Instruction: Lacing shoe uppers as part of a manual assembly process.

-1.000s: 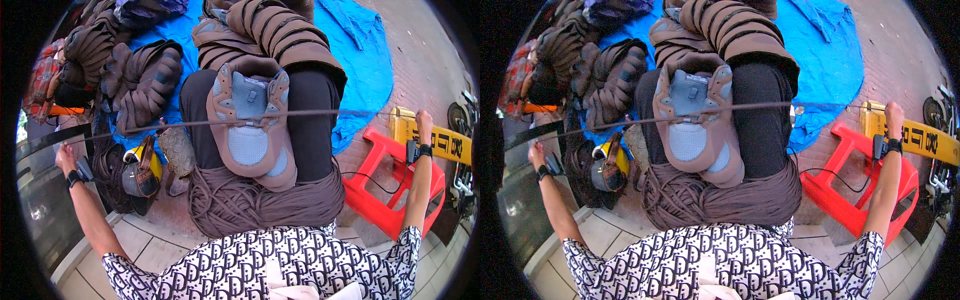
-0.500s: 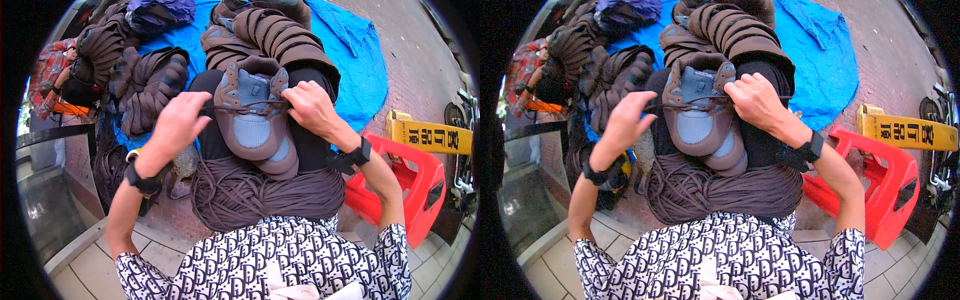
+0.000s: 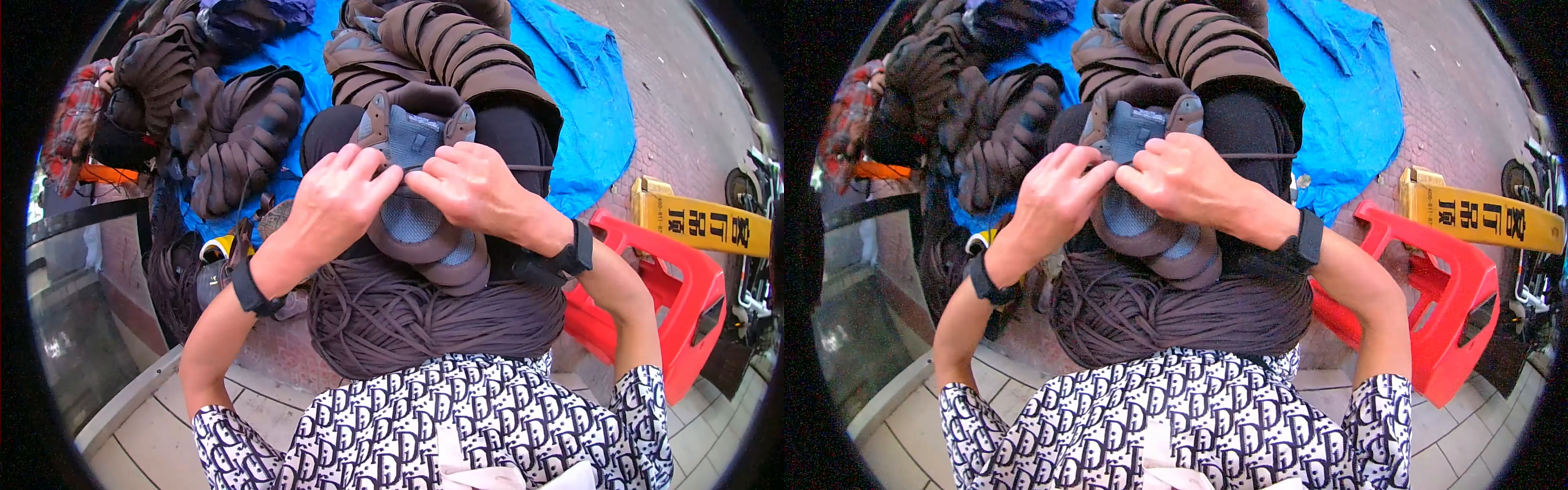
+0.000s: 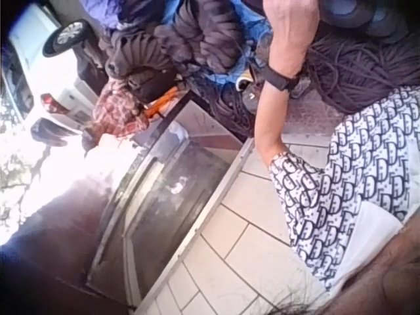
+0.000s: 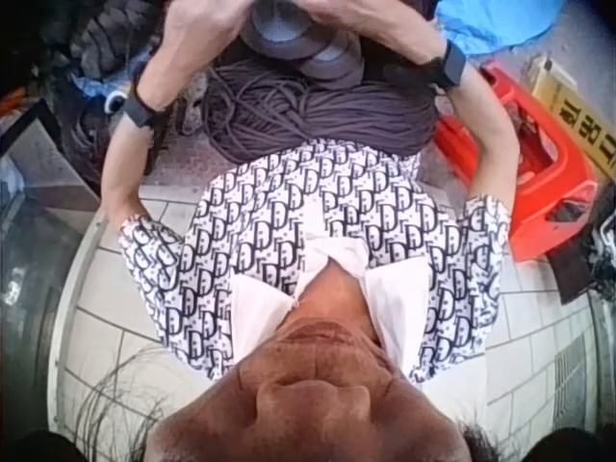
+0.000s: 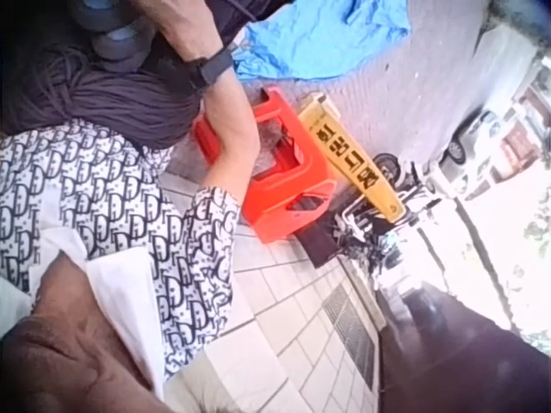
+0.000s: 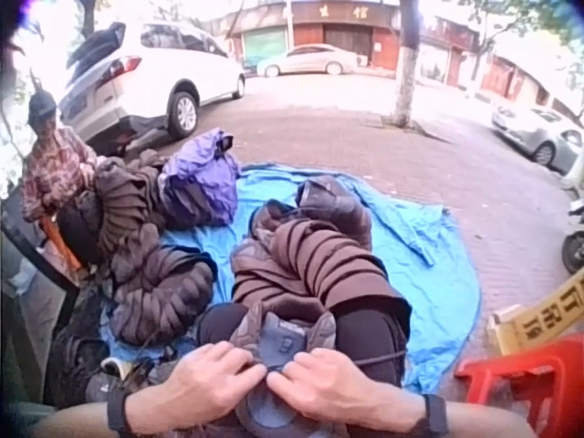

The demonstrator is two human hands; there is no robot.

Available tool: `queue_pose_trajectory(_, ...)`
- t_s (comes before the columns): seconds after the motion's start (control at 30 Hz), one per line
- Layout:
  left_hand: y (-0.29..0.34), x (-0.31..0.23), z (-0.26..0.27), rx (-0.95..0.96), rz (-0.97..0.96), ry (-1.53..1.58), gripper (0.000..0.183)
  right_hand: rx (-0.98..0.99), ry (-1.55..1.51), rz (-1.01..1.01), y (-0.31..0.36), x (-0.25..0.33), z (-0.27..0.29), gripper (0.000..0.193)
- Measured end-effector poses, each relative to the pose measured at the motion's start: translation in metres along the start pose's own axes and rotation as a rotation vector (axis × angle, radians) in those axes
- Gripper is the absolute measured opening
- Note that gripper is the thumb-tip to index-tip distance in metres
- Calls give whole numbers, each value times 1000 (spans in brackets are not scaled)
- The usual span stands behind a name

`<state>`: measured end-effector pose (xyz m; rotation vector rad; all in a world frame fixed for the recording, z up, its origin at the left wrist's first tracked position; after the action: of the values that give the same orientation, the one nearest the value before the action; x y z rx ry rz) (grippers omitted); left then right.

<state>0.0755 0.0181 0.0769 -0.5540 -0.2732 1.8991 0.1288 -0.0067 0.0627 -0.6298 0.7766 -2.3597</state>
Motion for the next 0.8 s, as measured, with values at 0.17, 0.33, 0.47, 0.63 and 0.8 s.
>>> queue_pose_trajectory(0.17, -4, -17, -19, 7, -234, -222, 17, -59, -157, -101, -2, -15, 2, 8)
queue_pose_trajectory(0.33, -6, -26, -30, 56, -306, -215, 11, 12, -683, -807, 29, -63, -20, 20)
queue_pose_trajectory(0.47, -19, 5, -26, 57, -3, -50, 12, -123, -604, -833, 28, -73, -7, 19)
queue_pose_trajectory(0.63, -7, 36, -41, 240, 371, 242, 13, -64, -272, -402, 9, -36, -5, 16)
queue_pose_trajectory(0.8, -6, 9, -27, 139, 51, 7, 16, 41, -78, -226, 4, -21, -15, 9)
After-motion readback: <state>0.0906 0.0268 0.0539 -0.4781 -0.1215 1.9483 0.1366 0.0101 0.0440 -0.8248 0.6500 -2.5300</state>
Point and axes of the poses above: each hand's wrist, its own y-axis away from the middle knuckle, its own z-axis out of the back of the hand, x = y × z, the point moved 10 cm from there along -y, towards the middle knuckle, and after that the axes turned 11 degrees about -x, right-handed, at the moved point
